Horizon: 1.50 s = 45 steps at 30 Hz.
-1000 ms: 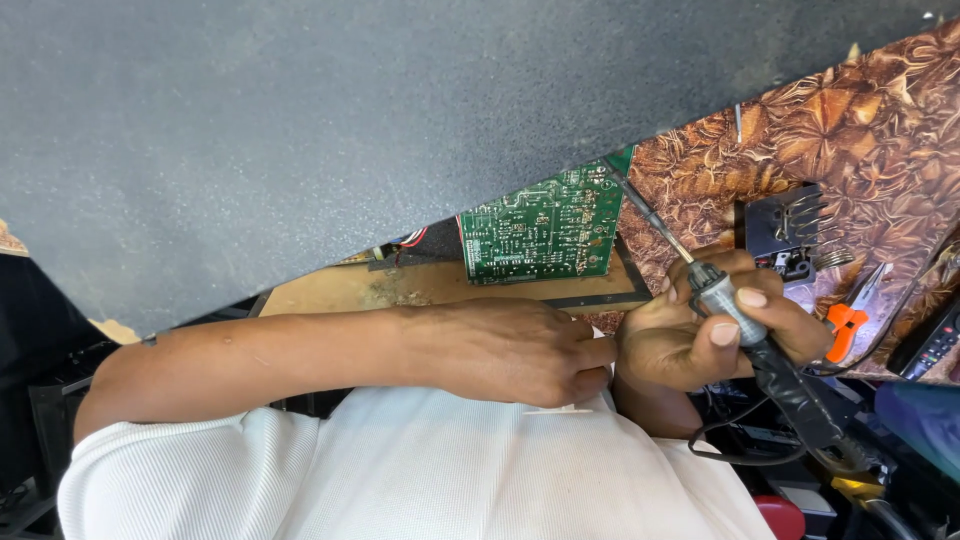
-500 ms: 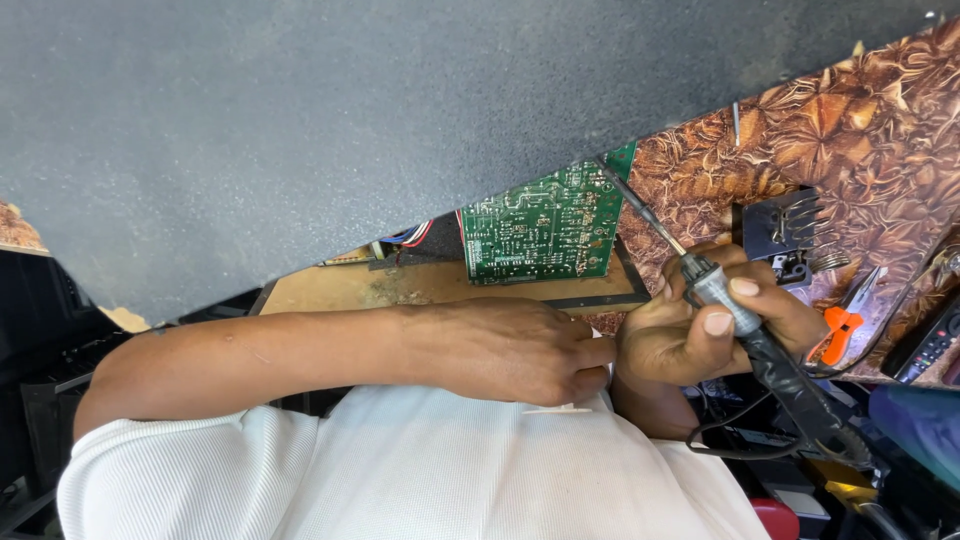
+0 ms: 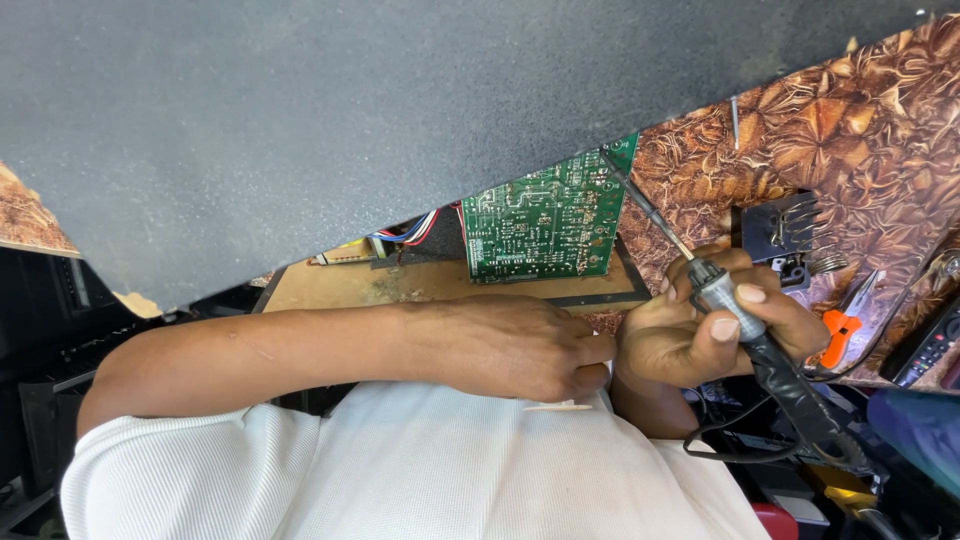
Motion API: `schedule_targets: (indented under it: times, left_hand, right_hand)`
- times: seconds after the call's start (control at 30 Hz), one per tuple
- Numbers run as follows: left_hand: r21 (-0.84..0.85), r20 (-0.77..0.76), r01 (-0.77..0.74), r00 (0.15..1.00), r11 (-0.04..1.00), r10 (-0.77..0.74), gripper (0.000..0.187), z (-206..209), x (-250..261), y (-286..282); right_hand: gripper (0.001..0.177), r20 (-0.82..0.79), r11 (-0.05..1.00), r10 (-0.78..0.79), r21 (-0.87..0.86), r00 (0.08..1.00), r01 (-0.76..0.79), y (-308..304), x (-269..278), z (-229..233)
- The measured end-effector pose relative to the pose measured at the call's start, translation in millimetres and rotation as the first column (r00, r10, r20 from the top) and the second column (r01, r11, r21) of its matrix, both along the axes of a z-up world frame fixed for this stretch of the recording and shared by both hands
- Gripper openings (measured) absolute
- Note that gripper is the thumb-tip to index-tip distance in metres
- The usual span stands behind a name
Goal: Soldering electronic components onto a circuit board as part of a repair task.
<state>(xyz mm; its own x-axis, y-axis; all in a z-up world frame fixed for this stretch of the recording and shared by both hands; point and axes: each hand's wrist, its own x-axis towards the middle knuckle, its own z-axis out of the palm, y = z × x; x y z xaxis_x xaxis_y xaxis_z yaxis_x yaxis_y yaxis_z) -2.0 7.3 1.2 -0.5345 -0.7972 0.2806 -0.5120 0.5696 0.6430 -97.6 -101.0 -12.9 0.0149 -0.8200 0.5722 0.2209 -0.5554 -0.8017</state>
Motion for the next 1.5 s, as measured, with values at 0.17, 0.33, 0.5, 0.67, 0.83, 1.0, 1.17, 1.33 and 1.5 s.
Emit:
schedule_targets:
  times: [0.17,0.33,0.5,0.67,0.83,1.0,1.17,1.33,1.5]
  left_hand:
    - [0.023,-0.003,0.009,1.0,1.0,-0.009,0.005,3,1,0]
    - [0.041,-0.014,0.022,1.0,0.999,-0.021,0.006,4,2,0]
    - [0.07,-0.034,0.026,0.999,0.997,-0.024,0.009,5,1,0]
    - [0.267,-0.113,0.031,0.994,0.963,-0.001,0.016,7,-2,1]
    - [0.235,-0.107,0.032,0.994,0.971,-0.007,0.016,8,-3,1]
    - [0.157,-0.09,0.037,0.996,0.987,-0.023,0.012,11,-1,3]
    - [0.236,-0.139,0.057,0.99,0.97,-0.025,0.013,14,0,3]
    - [0.305,-0.158,0.06,0.987,0.95,-0.012,0.015,17,-1,4]
    - [0.255,-0.154,0.054,0.988,0.965,-0.015,0.012,17,-1,5]
  right_hand:
    - [0.021,0.094,1.0,0.003,-0.028,0.996,0.0,-1,9,2]
    - [0.021,0.057,1.0,0.017,-0.016,0.998,-0.016,0,6,3]
    - [0.02,0.016,0.999,0.036,-0.01,0.999,-0.035,2,0,4]
    - [0.018,-0.024,0.999,0.033,0.039,0.999,-0.032,5,-5,7]
    - [0.019,-0.004,0.999,0.037,0.028,0.999,-0.037,4,-5,7]
    - [0.02,0.0,0.998,0.054,0.021,0.999,-0.054,7,-6,12]
    - [0.019,-0.059,0.998,0.053,0.044,0.997,-0.05,9,-7,18]
    - [0.018,-0.045,0.997,0.073,0.045,0.996,-0.071,8,-13,16]
    - [0.021,0.0,0.999,0.029,0.024,1.0,-0.029,7,-12,13]
